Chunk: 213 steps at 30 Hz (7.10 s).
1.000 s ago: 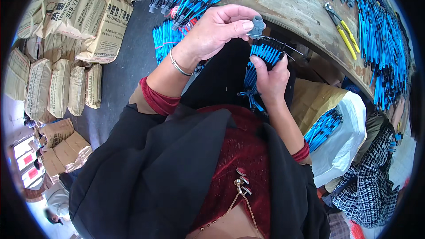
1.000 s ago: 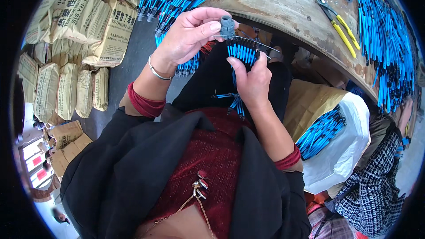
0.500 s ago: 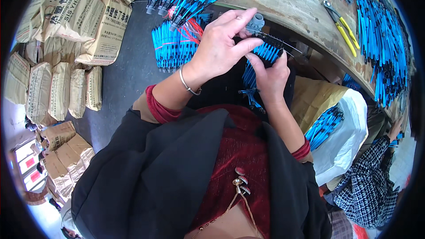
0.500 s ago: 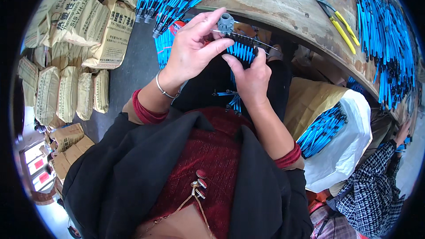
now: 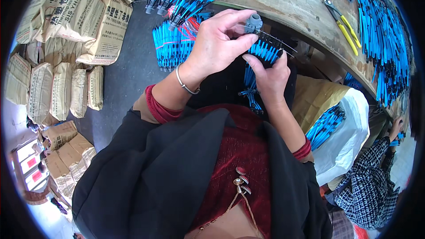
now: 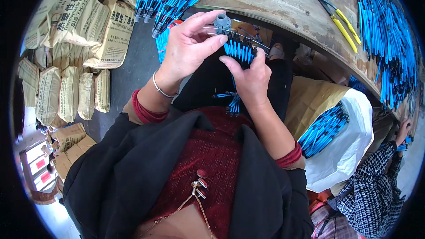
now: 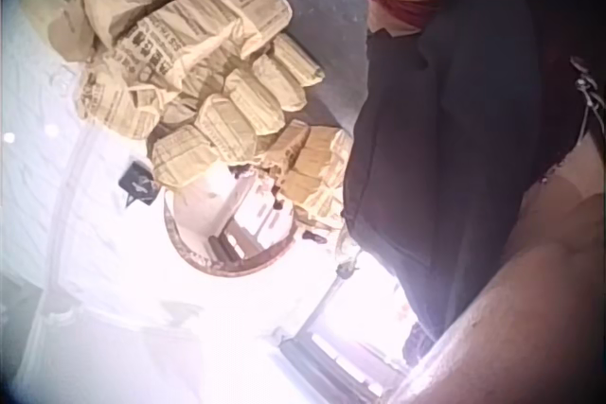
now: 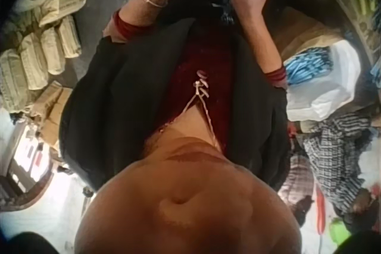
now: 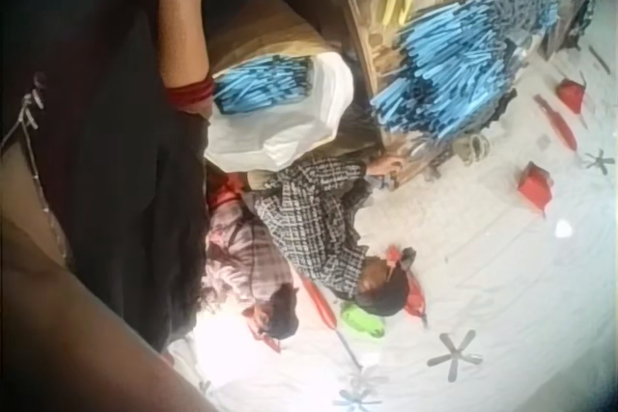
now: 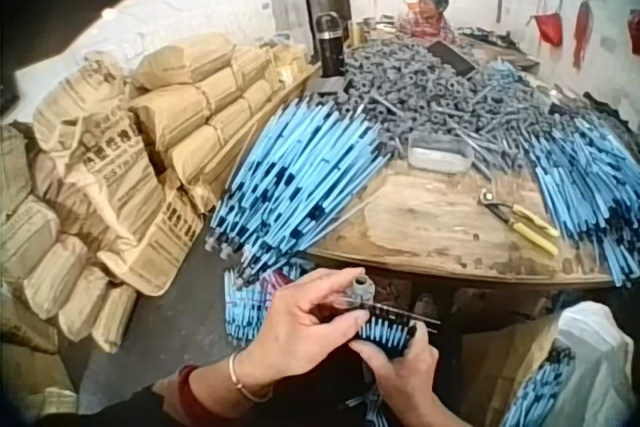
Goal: The person assembles plastic rib components by threading a wire through them, fitting them into a circular plastic hub, and cutting the excess wire with pliers.
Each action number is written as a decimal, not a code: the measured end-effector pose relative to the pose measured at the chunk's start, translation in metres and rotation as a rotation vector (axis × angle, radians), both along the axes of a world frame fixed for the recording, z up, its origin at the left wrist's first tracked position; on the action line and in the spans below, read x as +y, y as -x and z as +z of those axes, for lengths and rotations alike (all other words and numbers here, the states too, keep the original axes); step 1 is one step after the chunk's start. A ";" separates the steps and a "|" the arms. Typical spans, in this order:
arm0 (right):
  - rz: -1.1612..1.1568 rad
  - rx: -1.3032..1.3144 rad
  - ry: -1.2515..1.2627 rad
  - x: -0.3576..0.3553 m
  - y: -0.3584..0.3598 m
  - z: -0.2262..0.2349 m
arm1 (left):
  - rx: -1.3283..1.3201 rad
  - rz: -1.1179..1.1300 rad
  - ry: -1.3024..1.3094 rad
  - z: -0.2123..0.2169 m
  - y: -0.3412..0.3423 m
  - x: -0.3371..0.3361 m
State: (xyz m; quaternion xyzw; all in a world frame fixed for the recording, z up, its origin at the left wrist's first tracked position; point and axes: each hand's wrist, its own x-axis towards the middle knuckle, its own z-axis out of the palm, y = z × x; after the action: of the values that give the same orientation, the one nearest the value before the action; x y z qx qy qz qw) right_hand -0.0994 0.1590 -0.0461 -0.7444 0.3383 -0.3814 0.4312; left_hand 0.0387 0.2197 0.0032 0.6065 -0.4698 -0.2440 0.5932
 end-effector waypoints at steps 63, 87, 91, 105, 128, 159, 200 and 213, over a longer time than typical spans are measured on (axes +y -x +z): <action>0.790 0.011 -0.313 -0.040 0.008 0.016 | 0.186 -0.411 0.057 0.001 -0.032 0.016; 0.943 -0.133 -0.394 -0.045 0.014 0.003 | 0.170 -0.513 -0.074 0.015 -0.024 0.001; 0.882 -0.276 -0.674 -0.038 0.022 0.000 | 0.387 -0.515 -0.035 0.001 -0.015 -0.009; 0.245 -0.058 -0.151 -0.020 0.003 0.006 | -0.226 0.365 0.045 -0.007 0.047 -0.018; 0.559 0.154 -0.016 -0.028 -0.001 0.011 | -0.025 0.043 0.089 -0.013 0.000 0.018; 0.525 0.159 -0.017 -0.019 0.001 -0.002 | -0.059 -0.111 -0.296 0.001 0.010 0.018; 0.471 -0.160 0.329 -0.013 -0.012 0.008 | -0.033 -0.091 -0.065 0.000 0.004 0.026; 0.302 0.038 0.341 0.012 0.005 0.028 | 0.230 0.059 0.007 0.005 0.024 0.013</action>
State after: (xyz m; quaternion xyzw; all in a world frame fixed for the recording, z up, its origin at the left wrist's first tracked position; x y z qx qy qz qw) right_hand -0.1044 0.1711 -0.0183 -0.8558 0.1618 -0.3501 0.3446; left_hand 0.0146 0.2331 0.0083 0.5862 -0.3812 -0.2928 0.6522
